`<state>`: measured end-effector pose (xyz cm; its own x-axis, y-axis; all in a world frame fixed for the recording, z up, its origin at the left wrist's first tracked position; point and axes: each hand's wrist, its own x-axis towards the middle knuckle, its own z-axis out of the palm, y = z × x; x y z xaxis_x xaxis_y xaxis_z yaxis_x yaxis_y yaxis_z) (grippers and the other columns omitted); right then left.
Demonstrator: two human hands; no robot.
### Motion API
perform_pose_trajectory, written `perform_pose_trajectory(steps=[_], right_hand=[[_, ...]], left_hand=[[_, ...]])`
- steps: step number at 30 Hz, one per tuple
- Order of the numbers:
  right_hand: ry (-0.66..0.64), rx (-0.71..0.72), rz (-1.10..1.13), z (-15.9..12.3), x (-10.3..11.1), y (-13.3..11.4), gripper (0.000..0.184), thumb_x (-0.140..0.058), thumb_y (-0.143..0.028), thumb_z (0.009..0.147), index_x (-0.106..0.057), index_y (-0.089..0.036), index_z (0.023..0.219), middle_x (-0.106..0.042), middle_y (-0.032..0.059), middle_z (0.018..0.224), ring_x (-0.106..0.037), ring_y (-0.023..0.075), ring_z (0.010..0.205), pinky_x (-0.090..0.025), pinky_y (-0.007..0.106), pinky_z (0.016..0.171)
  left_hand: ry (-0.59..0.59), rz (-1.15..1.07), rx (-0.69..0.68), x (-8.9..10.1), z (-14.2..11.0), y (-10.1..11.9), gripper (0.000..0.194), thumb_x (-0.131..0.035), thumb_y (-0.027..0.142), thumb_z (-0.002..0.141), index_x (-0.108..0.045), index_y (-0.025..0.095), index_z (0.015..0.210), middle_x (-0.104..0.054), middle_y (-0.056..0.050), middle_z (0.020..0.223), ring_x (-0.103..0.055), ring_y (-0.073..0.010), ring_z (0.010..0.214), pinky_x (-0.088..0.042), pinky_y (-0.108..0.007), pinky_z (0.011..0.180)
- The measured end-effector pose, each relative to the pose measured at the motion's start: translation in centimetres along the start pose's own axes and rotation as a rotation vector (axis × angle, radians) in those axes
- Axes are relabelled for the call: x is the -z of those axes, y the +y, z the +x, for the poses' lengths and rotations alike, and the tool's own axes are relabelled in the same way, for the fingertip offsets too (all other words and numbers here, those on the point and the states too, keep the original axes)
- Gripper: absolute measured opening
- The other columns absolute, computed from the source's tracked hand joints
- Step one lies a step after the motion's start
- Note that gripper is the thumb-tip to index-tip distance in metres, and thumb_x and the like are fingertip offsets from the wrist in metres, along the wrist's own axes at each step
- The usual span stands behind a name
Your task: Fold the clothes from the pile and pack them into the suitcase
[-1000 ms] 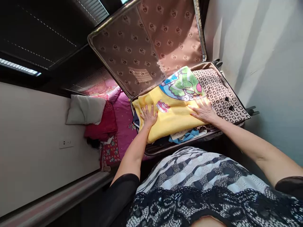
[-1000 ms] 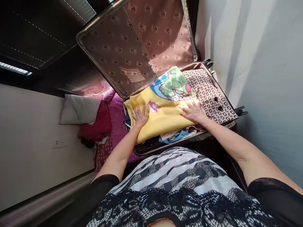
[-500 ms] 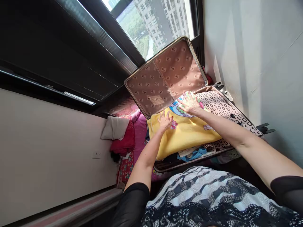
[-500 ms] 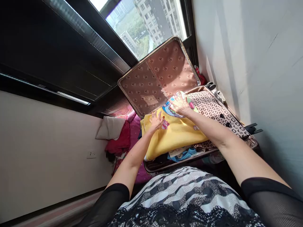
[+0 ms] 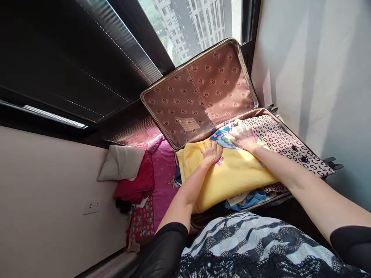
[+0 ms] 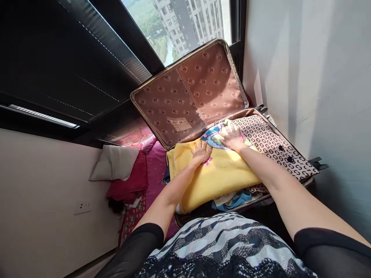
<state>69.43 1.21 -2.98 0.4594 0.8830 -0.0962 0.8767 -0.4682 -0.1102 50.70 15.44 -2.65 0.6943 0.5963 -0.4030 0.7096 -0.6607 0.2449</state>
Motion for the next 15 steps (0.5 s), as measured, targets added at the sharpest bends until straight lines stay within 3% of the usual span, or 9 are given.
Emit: perform_pose_trajectory(steps=[3, 6, 10, 15], right_hand=[[0.010, -0.014, -0.030, 0.2, -0.7, 0.2, 0.063, -0.034, -0.055, 0.111, -0.052, -0.034, 0.167, -0.035, 0.0127, 0.178, -0.023, 0.0455, 0.160, -0.025, 0.072, 0.123], [0.019, -0.029, -0.059, 0.1, -1.2, 0.3, 0.063, -0.032, -0.057, 0.112, -0.053, -0.034, 0.167, -0.035, 0.0122, 0.179, -0.022, 0.0451, 0.161, -0.024, 0.073, 0.123], [0.021, -0.014, -0.055, -0.1, -0.8, 0.2, 0.064, -0.031, -0.056, 0.112, -0.054, -0.033, 0.167, -0.038, 0.0125, 0.176, -0.022, 0.0444, 0.162, -0.026, 0.072, 0.123], [0.023, -0.023, -0.032, -0.4, -0.2, -0.1, 0.063, -0.034, -0.054, 0.111, -0.055, -0.033, 0.166, -0.043, 0.0129, 0.174, -0.022, 0.0448, 0.162, -0.026, 0.071, 0.124]], left_hand=[[0.130, -0.081, 0.027, 2.0, 1.9, 0.0, 0.057, -0.039, 0.060, 0.113, -0.064, 0.034, 0.156, -0.055, -0.013, 0.168, -0.045, -0.0418, 0.157, -0.033, -0.068, 0.128], [0.315, -0.246, 0.079, 4.0, 5.6, 0.1, 0.040, -0.047, 0.037, 0.114, -0.074, 0.024, 0.141, -0.075, -0.014, 0.142, -0.065, -0.0300, 0.138, -0.045, -0.046, 0.122], [0.267, -0.401, 0.104, 4.7, 10.2, 0.8, 0.033, -0.067, 0.027, 0.102, -0.082, 0.020, 0.131, -0.081, -0.016, 0.128, -0.075, -0.0302, 0.122, -0.055, -0.038, 0.108], [0.343, -0.534, 0.127, 3.7, 10.4, 1.9, 0.025, -0.065, 0.024, 0.101, -0.088, 0.021, 0.111, -0.085, -0.014, 0.109, -0.079, -0.0281, 0.107, -0.059, -0.036, 0.099]])
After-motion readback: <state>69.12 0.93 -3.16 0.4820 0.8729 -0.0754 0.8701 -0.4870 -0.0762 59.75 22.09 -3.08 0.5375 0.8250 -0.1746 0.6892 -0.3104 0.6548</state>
